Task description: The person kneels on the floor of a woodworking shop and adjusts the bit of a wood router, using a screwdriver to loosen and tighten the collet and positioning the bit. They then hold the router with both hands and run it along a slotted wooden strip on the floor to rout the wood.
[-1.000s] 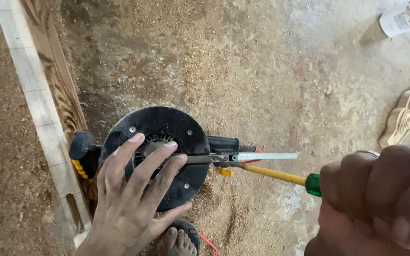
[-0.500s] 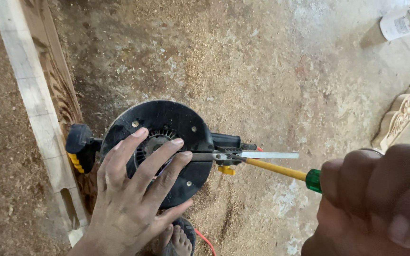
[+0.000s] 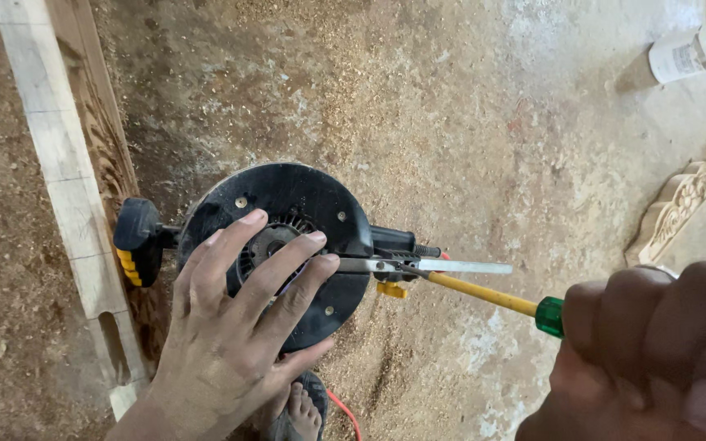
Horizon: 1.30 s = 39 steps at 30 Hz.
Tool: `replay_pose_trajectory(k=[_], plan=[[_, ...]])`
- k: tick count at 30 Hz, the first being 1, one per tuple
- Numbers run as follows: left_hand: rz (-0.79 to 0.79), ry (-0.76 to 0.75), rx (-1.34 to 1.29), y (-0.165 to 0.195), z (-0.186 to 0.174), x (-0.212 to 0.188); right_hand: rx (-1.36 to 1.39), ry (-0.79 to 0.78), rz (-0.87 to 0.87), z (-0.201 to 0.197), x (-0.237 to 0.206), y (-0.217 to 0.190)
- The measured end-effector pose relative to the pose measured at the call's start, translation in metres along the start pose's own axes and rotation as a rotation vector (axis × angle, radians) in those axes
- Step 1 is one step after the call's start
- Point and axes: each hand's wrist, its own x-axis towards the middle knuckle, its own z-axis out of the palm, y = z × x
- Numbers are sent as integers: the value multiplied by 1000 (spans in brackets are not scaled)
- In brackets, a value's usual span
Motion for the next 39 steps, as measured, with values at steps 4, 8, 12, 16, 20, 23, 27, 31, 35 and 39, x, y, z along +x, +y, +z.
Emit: replay_pose_trajectory(k=[4,8,12,16,20,23,27,31,35,39], plan=[[4,-4,-4,0,-2,3,20,37,-15,7,3,2],[21,-1,-24,-1,-4,5,39,96,-30,12,1,7],[10,-10,-43,-2,-6,5,66,119,-34,5,-2,6],[17,-6,-77,-3,-5,4,72,142,-42,1,-7,3],[22,-1,-67,-4,-3,2,90,130,-43,2,-2,2],[30,30,-78,-5,-1,0,88,44,-30,0,4,1],[20,2,-57,-5,-1,0,114,100,-50,-1,1,1],[28,41,-44,-4,-2,2,-34,263,-9,7,-8,3],[10,9,-33,-4,-4,3,-103,225,-20,17,-3,-2],[6,12,-38,-5,-5,4,-87,206,-8,21,2,-7]])
